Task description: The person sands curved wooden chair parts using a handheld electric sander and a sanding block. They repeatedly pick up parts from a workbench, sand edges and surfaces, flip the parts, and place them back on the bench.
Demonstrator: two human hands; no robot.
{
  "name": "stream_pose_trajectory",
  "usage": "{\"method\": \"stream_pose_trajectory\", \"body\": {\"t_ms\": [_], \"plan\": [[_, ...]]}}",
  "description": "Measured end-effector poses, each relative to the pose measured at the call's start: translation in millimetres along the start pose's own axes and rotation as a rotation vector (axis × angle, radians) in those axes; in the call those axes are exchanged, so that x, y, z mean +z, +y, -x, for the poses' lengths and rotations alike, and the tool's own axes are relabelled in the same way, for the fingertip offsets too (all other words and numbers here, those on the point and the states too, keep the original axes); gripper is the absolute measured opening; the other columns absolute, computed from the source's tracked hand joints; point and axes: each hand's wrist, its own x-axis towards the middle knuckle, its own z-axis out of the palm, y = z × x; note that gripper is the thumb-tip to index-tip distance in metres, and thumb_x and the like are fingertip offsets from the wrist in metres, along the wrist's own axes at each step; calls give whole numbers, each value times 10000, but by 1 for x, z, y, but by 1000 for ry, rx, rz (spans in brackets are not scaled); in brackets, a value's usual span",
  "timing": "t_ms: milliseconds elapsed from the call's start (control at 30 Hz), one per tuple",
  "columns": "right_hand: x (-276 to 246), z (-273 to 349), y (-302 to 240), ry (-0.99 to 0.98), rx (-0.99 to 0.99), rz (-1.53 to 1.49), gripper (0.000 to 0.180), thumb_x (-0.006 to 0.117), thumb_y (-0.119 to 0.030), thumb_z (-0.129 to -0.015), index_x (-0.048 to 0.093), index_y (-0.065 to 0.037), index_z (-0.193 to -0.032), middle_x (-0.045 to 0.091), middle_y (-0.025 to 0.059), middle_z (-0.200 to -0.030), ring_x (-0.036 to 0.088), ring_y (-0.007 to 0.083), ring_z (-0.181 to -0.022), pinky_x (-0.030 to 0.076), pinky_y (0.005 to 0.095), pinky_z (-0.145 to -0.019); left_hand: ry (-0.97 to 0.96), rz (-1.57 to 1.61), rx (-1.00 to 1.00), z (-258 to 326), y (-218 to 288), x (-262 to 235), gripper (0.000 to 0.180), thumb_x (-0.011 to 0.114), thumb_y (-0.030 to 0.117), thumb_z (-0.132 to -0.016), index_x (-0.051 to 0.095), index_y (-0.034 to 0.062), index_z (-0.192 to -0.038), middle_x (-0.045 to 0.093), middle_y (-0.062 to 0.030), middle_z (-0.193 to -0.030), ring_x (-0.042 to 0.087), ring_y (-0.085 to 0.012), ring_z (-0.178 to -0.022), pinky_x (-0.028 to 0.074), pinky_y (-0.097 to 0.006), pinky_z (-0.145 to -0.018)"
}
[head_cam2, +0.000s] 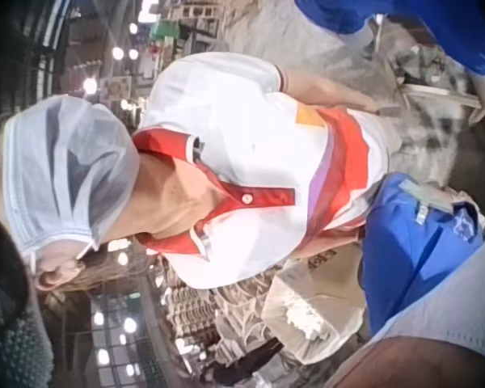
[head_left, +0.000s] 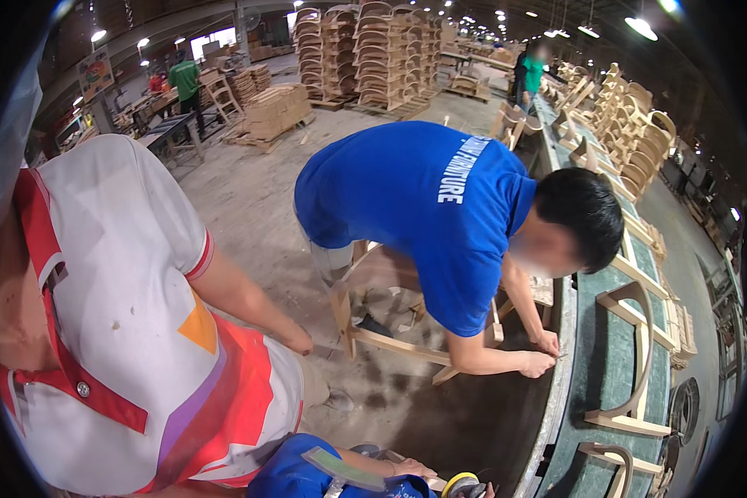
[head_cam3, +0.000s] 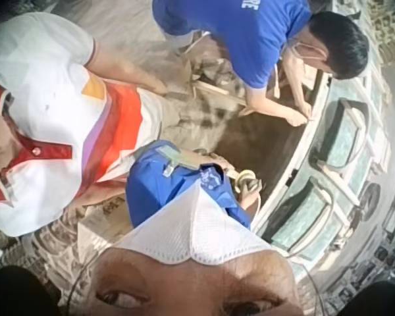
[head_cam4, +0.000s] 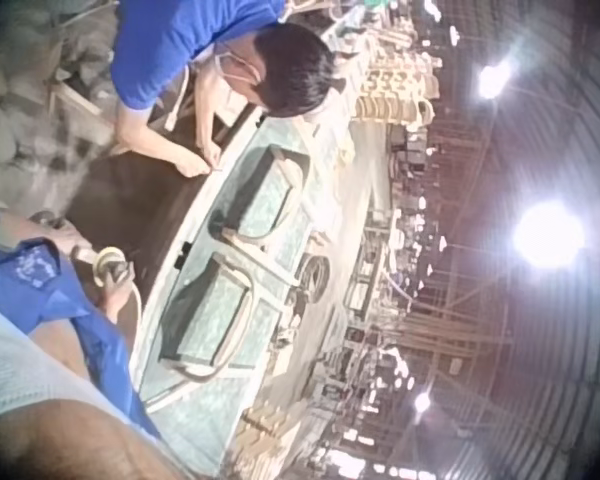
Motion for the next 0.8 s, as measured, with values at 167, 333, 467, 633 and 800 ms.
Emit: {"method": "stream_pose_trajectory", "body": {"t_ms": [167, 333, 467, 633, 800], "plan": [[1, -22, 2, 73, -24, -24, 768, 811, -248, -708, 465, -110, -1379, 621, 230, -1178, 612, 344, -1065, 471, 406, -921, 210, 7, 152, -16, -2, -9, 668, 611, 183, -813, 409, 195, -1450, 511, -122, -1396, 453, -323, -1314, 332, -462, -1086], [14, 4, -9, -45, 6, -66, 774, 827, -230, -721, 453, -88, -1383, 624, 238, -1143, 618, 334, -1035, 479, 406, -905, 229, 62, 82, 8, -42, 30, 665, 565, 153, -839, 373, 223, -1472, 472, -113, -1437, 414, -300, -1349, 311, -486, -1083], [4, -15, -3, 51, -38, 8, 773, 833, -224, -725, 453, -73, -1381, 625, 233, -1134, 620, 330, -1023, 487, 402, -898, 214, -4, 68, -21, -27, 17, 652, 536, 152, -857, 359, 230, -1480, 460, -113, -1449, 401, -287, -1361, 301, -479, -1083], [7, -11, -8, 86, -122, 11, 760, 831, -231, -726, 464, -54, -1368, 621, 239, -1141, 618, 346, -1023, 490, 406, -892, 242, 6, 92, -22, -33, 23, 624, 509, 171, -885, 352, 238, -1486, 447, -108, -1463, 378, -277, -1379, 282, -469, -1093], [4, -13, -19, 33, -36, 26, 775, 829, -238, -723, 454, -45, -1373, 615, 262, -1150, 622, 367, -1031, 490, 417, -888, 262, 81, 8, -19, -42, 25, 565, 478, 175, -939, 358, 249, -1485, 419, -75, -1492, 355, -268, -1394, 258, -461, -1110]]}}
